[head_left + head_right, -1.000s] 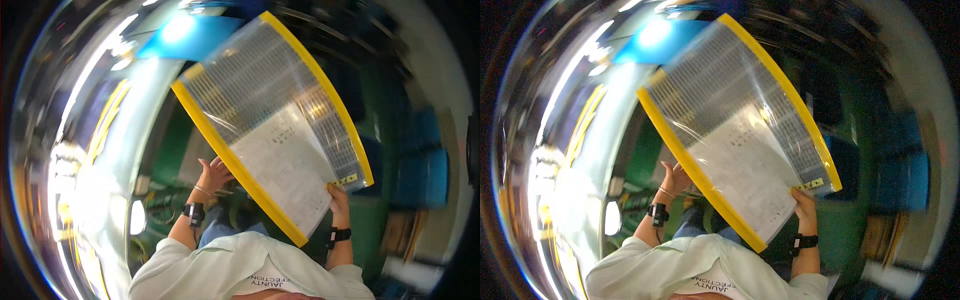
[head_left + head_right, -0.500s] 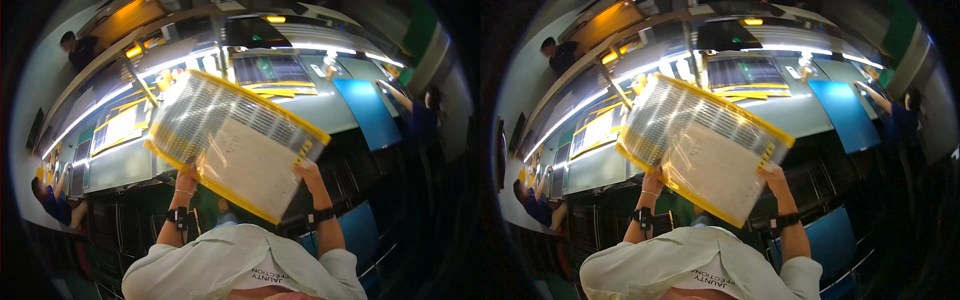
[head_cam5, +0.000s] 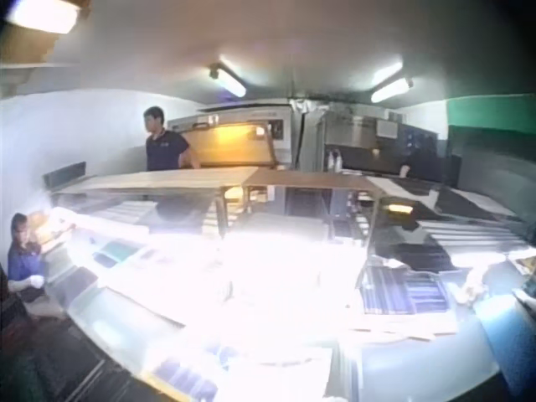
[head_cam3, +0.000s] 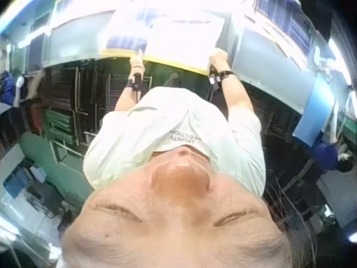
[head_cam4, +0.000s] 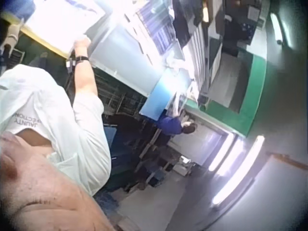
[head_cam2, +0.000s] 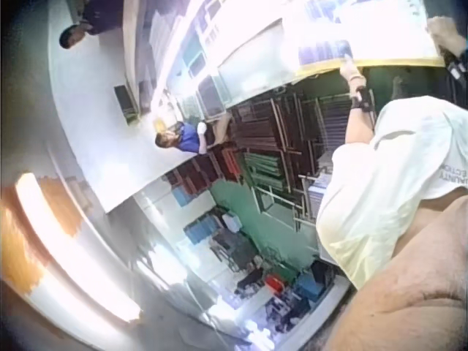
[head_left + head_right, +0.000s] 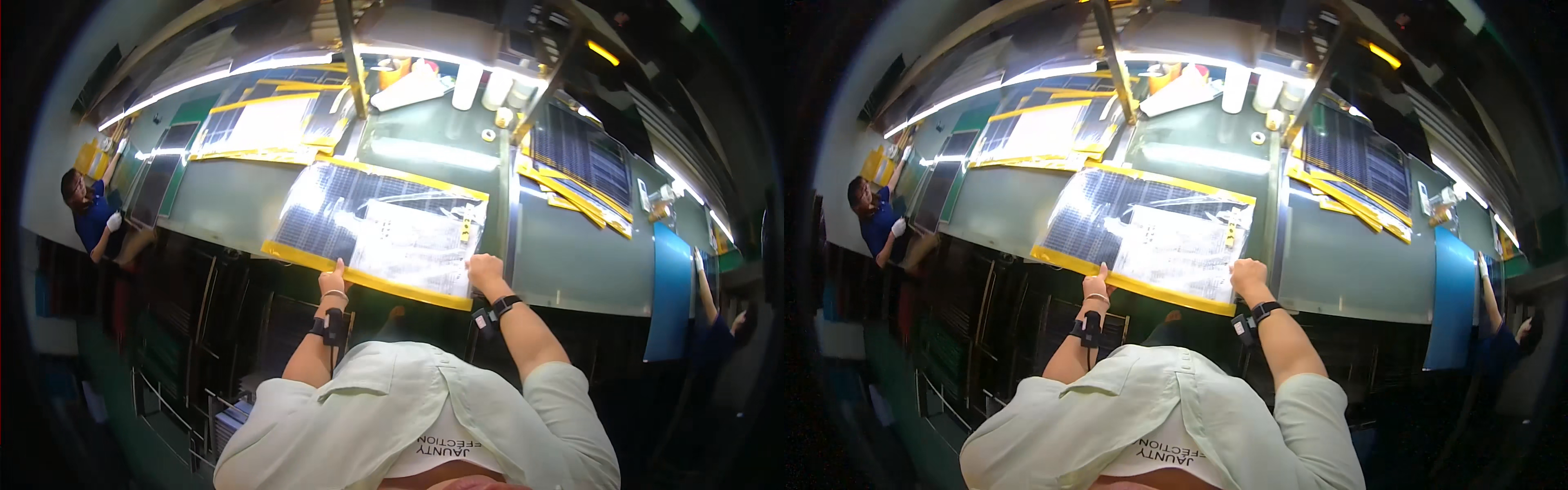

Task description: Organizing and preparing various manufactured sheets and panels at a workstations.

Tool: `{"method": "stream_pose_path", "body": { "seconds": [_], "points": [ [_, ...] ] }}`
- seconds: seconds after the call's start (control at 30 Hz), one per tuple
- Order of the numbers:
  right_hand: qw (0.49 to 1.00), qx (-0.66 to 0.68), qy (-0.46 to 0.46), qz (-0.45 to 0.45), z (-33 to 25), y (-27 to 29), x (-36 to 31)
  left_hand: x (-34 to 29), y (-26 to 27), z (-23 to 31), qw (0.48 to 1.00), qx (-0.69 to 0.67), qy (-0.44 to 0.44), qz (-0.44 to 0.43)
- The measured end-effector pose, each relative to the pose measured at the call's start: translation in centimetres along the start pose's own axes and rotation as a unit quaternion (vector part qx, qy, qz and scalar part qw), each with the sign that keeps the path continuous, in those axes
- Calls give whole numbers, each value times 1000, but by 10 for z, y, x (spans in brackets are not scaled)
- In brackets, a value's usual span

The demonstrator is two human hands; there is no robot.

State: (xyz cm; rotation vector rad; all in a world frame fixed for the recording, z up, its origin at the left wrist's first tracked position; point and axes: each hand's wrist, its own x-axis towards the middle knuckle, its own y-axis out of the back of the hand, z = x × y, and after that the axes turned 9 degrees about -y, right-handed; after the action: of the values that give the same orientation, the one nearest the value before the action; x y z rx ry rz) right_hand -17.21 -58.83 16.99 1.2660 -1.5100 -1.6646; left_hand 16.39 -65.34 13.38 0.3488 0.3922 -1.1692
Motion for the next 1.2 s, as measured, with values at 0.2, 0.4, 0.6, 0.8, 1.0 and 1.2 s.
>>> {"method": "stream_pose_path", "body": {
  "seconds": [0.2,0.4,0.6,0.8,1.0,1.2],
  "points": [
    [987,-94,122,-42,-37,21,26,-17,5,15,965,62,-245,72],
    [815,376,343,-276,-31,4,56,-24,41,-17,955,109,-249,116],
    [928,92,349,88,-69,6,89,-53,43,-27,935,165,-249,190],
    [944,-96,278,-149,-44,28,95,-85,35,-18,897,199,-300,255],
    [926,299,197,-120,108,156,157,-58,63,49,886,151,-320,299],
    [777,616,42,-119,149,112,192,58,115,84,935,7,-232,270]
  ]
}}
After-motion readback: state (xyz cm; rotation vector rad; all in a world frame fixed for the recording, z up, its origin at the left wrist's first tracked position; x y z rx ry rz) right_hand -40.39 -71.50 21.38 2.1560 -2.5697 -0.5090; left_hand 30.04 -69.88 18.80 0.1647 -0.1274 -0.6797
